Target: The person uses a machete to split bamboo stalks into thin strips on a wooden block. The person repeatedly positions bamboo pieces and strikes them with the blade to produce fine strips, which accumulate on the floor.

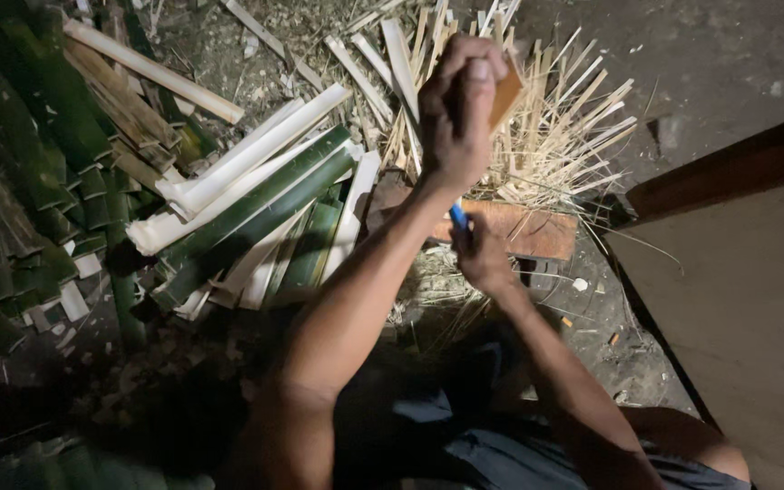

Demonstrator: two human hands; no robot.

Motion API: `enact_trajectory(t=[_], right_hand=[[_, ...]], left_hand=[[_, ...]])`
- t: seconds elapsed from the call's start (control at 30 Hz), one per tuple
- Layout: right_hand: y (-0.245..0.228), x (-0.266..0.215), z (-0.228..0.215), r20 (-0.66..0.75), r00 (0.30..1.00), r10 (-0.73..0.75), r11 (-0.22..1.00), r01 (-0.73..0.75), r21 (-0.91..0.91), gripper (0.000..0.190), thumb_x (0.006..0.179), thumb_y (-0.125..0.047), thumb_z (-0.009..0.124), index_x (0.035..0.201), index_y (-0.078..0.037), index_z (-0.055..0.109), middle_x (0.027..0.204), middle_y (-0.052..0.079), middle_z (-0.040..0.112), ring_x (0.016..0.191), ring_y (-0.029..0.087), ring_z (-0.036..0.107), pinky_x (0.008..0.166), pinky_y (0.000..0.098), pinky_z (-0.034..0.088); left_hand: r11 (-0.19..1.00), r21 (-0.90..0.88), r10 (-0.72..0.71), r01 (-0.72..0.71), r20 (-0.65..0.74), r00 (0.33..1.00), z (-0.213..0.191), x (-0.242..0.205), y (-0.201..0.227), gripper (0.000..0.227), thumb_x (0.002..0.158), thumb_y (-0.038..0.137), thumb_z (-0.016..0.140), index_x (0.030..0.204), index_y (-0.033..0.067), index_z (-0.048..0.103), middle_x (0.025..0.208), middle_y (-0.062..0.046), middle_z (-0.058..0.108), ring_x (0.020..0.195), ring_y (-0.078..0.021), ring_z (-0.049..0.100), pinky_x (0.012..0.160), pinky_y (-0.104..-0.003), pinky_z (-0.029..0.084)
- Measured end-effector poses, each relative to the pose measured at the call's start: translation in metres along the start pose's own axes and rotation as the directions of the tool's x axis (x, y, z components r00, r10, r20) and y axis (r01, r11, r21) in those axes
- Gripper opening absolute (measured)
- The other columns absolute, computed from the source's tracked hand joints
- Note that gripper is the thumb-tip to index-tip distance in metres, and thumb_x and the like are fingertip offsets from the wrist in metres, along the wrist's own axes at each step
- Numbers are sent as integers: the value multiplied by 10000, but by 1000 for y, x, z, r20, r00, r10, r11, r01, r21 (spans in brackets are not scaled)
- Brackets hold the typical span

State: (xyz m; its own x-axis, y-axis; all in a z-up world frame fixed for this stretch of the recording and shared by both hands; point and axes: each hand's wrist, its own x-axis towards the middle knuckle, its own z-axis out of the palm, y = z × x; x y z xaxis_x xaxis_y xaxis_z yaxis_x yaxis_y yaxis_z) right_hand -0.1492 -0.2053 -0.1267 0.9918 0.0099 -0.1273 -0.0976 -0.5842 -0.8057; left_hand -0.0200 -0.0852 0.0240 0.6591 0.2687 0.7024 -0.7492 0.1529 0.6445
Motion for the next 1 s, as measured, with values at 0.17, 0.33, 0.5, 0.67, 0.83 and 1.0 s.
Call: enact_trajectory(t=[0.17,0.33,0.5,0.67,0.83,1.0], right_hand=[[8,-1,3,-285,902,-325,946,314,-85,296,1075,-196,508,1303,-14,454,806,155,647,640,317,647,580,462,522],[118,23,74,-66,997,-29,982,17,-186,299,1047,-324,600,1082,-32,551,706,158,641,565,276,637,548,429,501],[181,36,75,470,838,276,726,-503,470,322,1012,-402,553,1107,-99,611,718,47,637,523,179,581,453,369,452],[102,31,54,88,976,199,971,-208,115,306,1040,-378,555,1037,-72,562,693,70,618,541,180,614,473,384,505],[14,21,-5,5,998,56,989,-56,137,294,1067,-339,469,1098,-47,470,718,77,661,530,161,615,474,380,516],[49,18,29,-201,968,-151,989,149,-25,285,1058,-320,520,1107,-40,496,742,164,665,614,310,630,538,466,513]], left_hand=[[999,-40,-29,29,-12,1000,18,-7,-8,291,1111,367,378,949,172,521,800,40,508,669,-82,464,514,-252,423],[1000,-26,-15,16,18,1000,12,-5,0,285,1092,371,366,896,182,449,749,38,429,647,-96,434,509,-246,389],[999,35,5,-5,-4,1000,-18,21,-8,260,1044,347,358,835,198,400,664,33,343,593,-100,338,478,-257,297],[997,18,-75,76,-57,996,-39,13,-10,235,1072,301,380,900,154,443,737,-16,374,601,-134,347,525,-294,296],[999,8,-45,45,-27,999,-26,10,-6,290,1077,383,374,875,177,401,684,36,355,606,-101,318,483,-281,295],[991,123,-38,44,-49,998,-14,9,0,342,1100,416,310,878,180,421,693,42,364,590,-88,348,513,-272,303]])
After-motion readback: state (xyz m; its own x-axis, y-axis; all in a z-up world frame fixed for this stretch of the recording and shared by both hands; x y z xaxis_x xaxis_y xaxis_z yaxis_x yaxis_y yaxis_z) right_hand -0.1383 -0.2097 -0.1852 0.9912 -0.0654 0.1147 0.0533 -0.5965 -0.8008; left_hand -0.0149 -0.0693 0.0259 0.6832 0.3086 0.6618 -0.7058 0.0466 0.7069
